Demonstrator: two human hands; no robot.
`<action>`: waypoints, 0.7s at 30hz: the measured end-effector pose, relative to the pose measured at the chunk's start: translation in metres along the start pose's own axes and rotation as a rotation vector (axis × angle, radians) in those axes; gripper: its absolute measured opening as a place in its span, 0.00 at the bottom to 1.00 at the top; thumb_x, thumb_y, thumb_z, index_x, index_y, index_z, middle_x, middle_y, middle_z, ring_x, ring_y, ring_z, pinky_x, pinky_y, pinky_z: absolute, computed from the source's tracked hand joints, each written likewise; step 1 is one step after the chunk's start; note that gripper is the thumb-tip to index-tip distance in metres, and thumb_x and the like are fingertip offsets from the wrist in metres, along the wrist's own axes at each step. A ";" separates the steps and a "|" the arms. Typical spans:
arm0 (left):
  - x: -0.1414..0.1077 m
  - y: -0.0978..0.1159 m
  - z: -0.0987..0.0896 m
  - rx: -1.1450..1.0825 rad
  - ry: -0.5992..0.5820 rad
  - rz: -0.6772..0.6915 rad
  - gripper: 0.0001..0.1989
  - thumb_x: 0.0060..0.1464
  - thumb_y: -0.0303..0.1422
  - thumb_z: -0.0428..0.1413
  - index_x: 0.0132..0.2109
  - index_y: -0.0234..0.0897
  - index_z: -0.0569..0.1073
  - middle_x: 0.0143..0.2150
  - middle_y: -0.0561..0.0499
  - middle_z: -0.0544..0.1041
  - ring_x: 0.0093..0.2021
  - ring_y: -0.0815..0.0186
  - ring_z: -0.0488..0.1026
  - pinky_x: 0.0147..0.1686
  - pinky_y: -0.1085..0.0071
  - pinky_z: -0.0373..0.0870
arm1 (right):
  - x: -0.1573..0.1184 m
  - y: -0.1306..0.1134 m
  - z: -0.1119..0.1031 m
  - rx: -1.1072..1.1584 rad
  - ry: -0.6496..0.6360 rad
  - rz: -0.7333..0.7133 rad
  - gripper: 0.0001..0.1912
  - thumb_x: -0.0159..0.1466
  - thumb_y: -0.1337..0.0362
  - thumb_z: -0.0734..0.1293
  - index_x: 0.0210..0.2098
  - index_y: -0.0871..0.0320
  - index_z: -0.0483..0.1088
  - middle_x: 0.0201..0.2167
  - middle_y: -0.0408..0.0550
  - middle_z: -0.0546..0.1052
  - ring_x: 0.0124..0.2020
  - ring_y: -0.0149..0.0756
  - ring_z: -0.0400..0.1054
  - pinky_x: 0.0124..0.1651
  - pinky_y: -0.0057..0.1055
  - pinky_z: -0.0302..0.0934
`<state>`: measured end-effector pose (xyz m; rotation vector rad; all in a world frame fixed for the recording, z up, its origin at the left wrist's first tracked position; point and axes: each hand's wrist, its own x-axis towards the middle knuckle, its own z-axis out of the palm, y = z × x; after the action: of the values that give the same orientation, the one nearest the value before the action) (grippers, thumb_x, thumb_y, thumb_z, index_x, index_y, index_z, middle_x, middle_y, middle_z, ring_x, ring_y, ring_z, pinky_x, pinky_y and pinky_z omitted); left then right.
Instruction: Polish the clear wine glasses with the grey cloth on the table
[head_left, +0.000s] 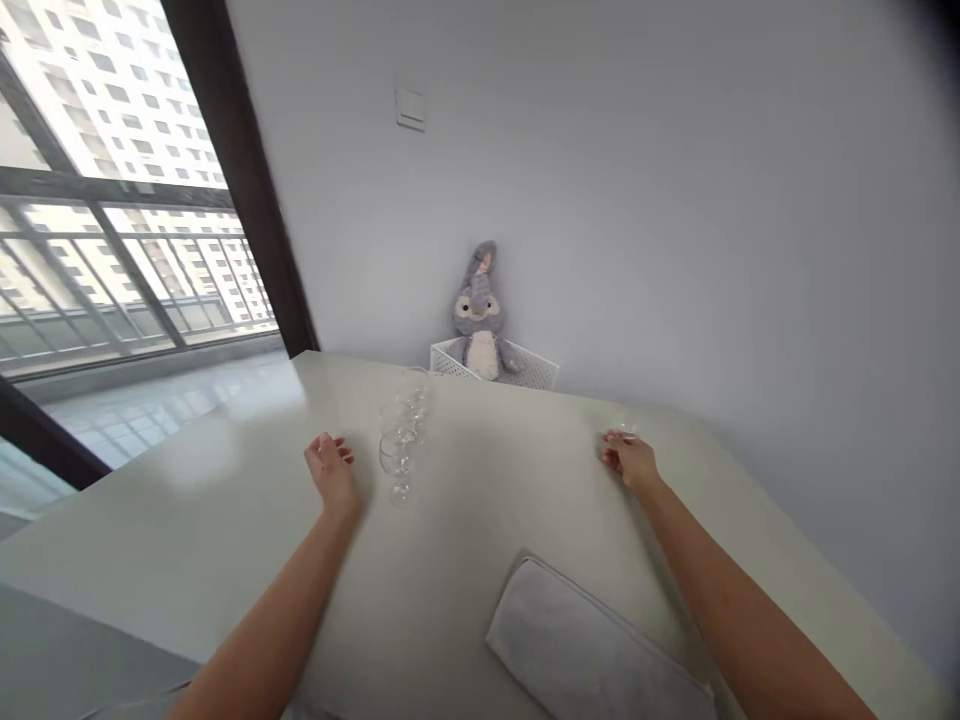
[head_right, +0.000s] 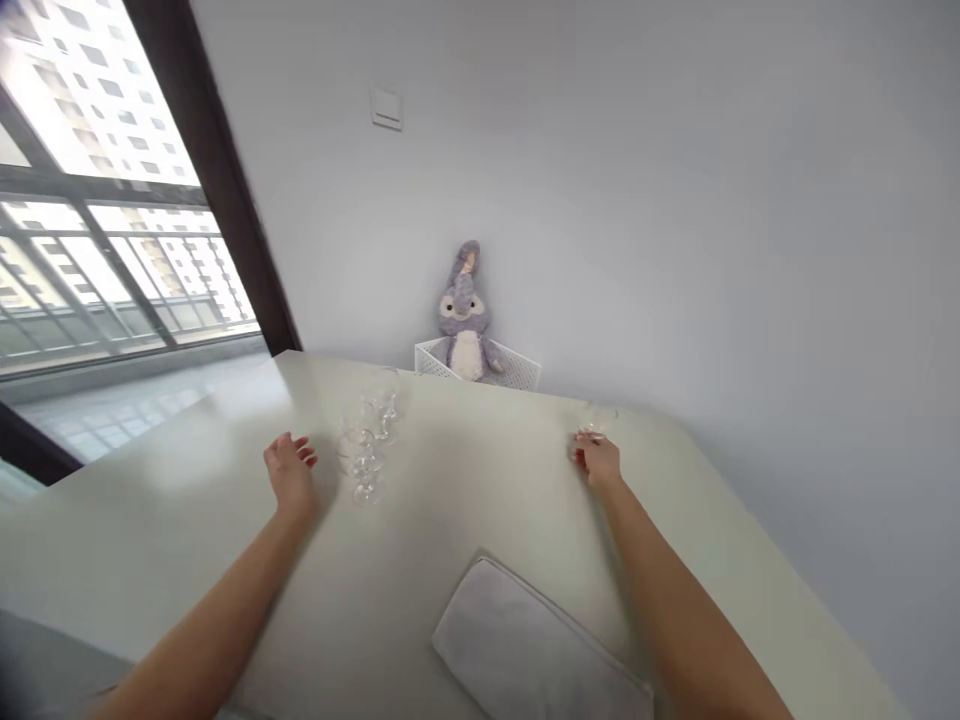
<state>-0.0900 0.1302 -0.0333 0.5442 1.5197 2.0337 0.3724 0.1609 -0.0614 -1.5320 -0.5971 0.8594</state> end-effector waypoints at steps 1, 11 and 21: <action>-0.008 0.001 -0.001 0.047 -0.023 0.158 0.15 0.53 0.42 0.45 0.44 0.40 0.61 0.39 0.51 0.66 0.32 0.72 0.65 0.33 0.72 0.63 | -0.005 0.002 0.006 -0.002 -0.035 0.000 0.13 0.47 0.66 0.69 0.32 0.58 0.65 0.31 0.48 0.73 0.19 0.25 0.63 0.18 0.22 0.62; -0.060 -0.004 0.001 0.453 -0.397 0.683 0.47 0.38 0.41 0.61 0.61 0.39 0.44 0.58 0.39 0.55 0.58 0.53 0.52 0.55 0.55 0.51 | -0.105 0.016 0.102 -0.033 -0.518 0.023 0.09 0.48 0.68 0.67 0.31 0.61 0.68 0.32 0.50 0.74 0.19 0.26 0.64 0.20 0.25 0.63; -0.047 -0.006 -0.002 0.288 -0.559 0.574 0.42 0.46 0.37 0.56 0.62 0.44 0.40 0.60 0.42 0.56 0.56 0.59 0.60 0.54 0.58 0.55 | -0.199 0.012 0.141 -0.168 -1.021 0.048 0.14 0.46 0.59 0.68 0.31 0.61 0.70 0.32 0.46 0.74 0.21 0.24 0.64 0.22 0.23 0.59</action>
<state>-0.0533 0.1004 -0.0395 1.6657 1.3987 1.7952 0.1408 0.0880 -0.0384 -1.1677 -1.3867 1.6647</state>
